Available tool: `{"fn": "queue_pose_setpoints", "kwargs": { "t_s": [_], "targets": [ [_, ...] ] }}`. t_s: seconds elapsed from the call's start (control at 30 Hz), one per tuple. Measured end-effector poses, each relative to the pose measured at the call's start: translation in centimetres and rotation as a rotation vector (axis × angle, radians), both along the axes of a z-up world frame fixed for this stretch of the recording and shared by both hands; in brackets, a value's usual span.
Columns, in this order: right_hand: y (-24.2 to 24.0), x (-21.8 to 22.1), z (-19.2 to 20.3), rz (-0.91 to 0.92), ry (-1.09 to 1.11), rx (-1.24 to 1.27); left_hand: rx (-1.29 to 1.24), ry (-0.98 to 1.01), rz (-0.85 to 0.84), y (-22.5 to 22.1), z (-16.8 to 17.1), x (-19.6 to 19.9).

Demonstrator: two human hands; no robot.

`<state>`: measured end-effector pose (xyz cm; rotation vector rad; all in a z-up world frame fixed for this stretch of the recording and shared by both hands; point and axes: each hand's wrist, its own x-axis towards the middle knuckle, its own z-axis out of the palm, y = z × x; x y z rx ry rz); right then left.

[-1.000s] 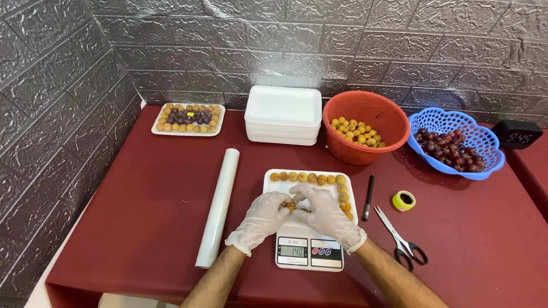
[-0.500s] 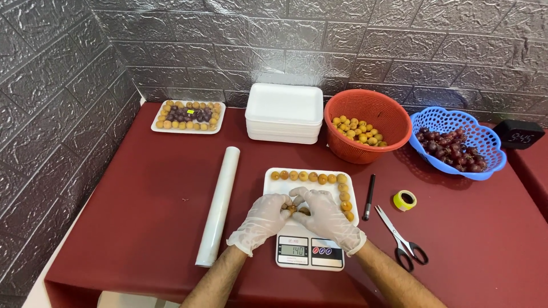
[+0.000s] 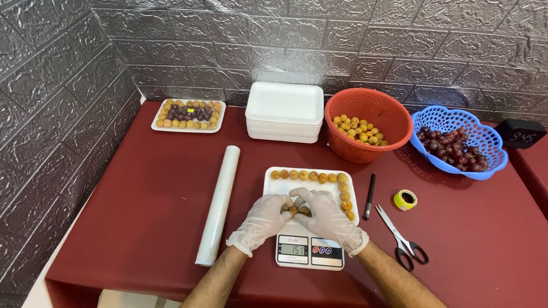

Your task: A person wearing gloves picks small fruits from a basket and arranges them neatly on a white tray placed on a digital scale.

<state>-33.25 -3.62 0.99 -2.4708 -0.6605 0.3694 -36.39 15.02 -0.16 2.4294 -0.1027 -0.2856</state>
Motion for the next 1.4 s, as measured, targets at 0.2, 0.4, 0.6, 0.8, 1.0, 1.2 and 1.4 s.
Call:
{"fn": "queue_pose_setpoints", "kwargs": {
  "t_s": [0.2,0.4,0.6,0.8,1.0,1.2,1.4],
  "targets": [
    [0.0,0.0,0.4,0.006,0.017,0.001,0.001,0.013,0.014,0.0,-0.2,0.2],
    [0.1,-0.4,1.0,-0.017,0.010,-0.013,0.000,0.018,0.017,-0.1,0.1,0.2],
    [-0.3,0.3,-0.4,0.021,-0.023,-0.008,-0.009,0.010,0.010,0.0,0.7,-0.1],
    [-1.1,0.0,0.7,0.052,-0.047,0.009,-0.059,0.038,0.025,0.1,1.2,-0.2],
    [-1.7,0.2,0.2,0.058,-0.037,-0.021,-0.021,0.054,0.012,0.4,0.2,0.7],
    [-2.1,0.1,0.9,0.053,-0.035,-0.036,-0.031,0.079,0.014,0.6,-0.3,0.9],
    [-1.7,-0.7,4.2,0.040,-0.077,0.084,-0.035,0.059,0.010,0.8,3.5,0.7]
  ]
}}
